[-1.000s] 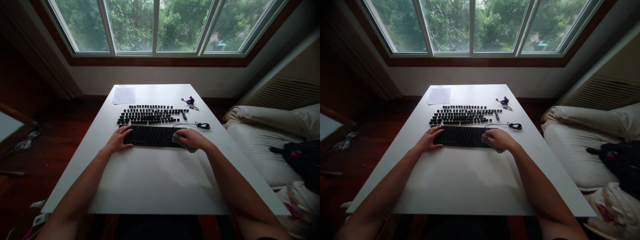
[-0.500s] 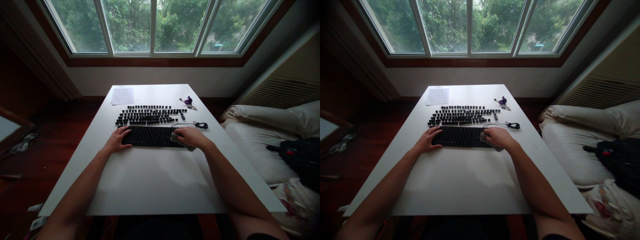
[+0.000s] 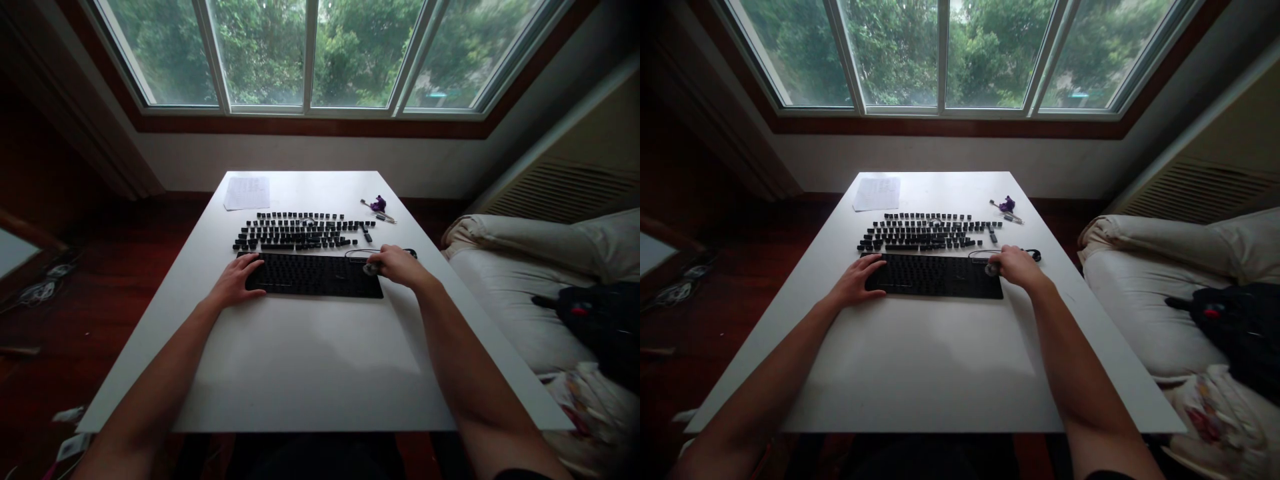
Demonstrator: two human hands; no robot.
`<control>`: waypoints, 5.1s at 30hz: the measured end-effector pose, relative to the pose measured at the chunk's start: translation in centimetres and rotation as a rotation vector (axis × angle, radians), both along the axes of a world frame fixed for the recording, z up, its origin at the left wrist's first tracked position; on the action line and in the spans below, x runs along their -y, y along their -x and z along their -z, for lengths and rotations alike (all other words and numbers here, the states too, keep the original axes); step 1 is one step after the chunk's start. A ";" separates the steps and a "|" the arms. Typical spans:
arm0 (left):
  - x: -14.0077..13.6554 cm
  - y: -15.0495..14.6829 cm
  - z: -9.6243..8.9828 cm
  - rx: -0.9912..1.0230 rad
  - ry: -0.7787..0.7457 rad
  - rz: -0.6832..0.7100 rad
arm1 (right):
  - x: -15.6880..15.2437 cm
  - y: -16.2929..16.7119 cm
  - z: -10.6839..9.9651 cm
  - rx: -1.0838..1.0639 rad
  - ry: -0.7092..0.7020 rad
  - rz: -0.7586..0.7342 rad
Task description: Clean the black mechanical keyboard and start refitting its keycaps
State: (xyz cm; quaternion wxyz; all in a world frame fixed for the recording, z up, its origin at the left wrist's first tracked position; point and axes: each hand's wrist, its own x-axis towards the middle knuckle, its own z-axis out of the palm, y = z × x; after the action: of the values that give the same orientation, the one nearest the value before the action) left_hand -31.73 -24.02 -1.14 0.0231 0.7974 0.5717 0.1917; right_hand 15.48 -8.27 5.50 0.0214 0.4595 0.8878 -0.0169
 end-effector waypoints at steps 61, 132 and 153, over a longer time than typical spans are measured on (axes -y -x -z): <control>0.9 5.8 0.7 0.201 0.022 -0.199 | 2.8 1.5 2.9 -0.353 -0.033 -0.243; -0.5 6.2 2.3 0.256 0.006 -0.321 | 6.8 13.4 2.8 -0.740 -0.017 -0.460; -0.7 6.9 3.0 0.255 0.028 -0.303 | 8.9 23.8 4.6 -0.474 0.102 -0.585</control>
State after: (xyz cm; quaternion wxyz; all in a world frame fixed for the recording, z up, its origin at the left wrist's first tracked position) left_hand -38.59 -23.30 -4.11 0.0772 0.6712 0.6802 0.2843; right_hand -8.35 -17.19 0.87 -0.1576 0.1680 0.9598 -0.1601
